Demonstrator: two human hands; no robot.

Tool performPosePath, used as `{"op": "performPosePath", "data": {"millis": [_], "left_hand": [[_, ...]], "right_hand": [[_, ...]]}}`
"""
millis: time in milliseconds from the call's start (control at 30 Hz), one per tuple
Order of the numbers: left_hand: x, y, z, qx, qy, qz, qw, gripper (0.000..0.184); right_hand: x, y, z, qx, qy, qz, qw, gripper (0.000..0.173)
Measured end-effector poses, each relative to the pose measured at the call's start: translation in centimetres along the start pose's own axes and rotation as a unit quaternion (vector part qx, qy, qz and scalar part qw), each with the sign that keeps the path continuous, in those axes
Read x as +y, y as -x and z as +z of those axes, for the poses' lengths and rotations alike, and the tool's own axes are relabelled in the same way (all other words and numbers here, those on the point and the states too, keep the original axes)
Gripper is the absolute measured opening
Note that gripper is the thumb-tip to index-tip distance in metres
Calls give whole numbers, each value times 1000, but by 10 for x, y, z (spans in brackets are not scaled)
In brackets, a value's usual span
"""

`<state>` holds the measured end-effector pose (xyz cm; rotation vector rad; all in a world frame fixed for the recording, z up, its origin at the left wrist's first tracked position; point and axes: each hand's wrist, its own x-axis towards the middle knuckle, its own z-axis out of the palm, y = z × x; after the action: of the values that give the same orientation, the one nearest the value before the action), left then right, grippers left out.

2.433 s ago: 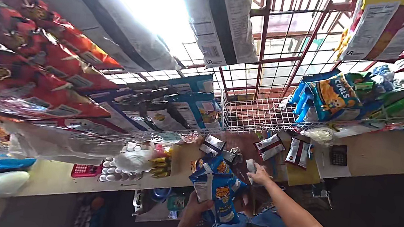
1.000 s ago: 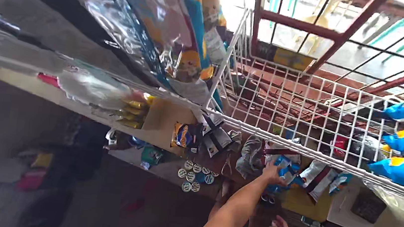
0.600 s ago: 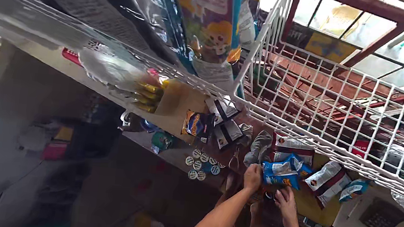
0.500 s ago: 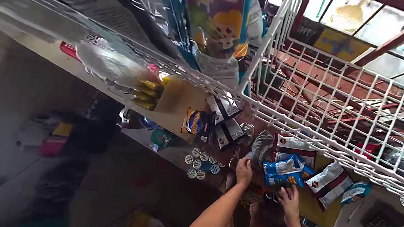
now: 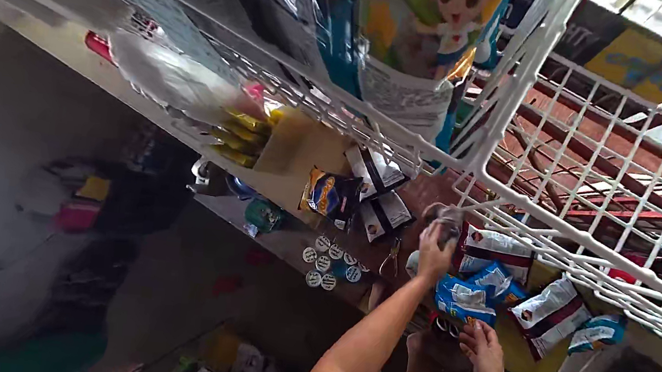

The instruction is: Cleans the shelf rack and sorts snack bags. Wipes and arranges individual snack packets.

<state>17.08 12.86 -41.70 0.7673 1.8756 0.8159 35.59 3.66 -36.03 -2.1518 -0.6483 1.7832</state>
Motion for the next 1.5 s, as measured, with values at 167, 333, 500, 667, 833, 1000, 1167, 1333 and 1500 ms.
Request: {"op": "performPosePath", "data": {"millis": [167,333,500,667,833,1000,1167,1333,1500], "left_hand": [[32,86,-11,-2,184,64,981,54],[34,129,-28,-87,206,84,971,45],[26,150,-36,-213,227,107,944,25],[-21,95,-106,136,42,64,988,22],[-50,-11,-181,148,-244,-83,955,51],[-46,-38,-200,81,-345,-136,925,40],[-29,-3,-256,182,-257,-100,944,35],[38,73,-328,165,-151,-16,975,35],[135,163,-347,65,-53,63,995,28]], "right_hand": [[-3,-7,-4,110,159,-229,954,54],[-17,-13,-18,145,87,-315,934,72],[-55,27,24,-129,-224,-128,958,41],[-81,32,34,-70,-147,-202,966,28],[-65,61,23,-167,-130,-159,964,34],[-52,95,23,-224,-131,-72,963,43],[-69,104,35,-276,-26,-96,956,69],[-116,148,52,-276,-27,-177,944,38],[-173,221,53,-300,37,-339,891,39]]}}
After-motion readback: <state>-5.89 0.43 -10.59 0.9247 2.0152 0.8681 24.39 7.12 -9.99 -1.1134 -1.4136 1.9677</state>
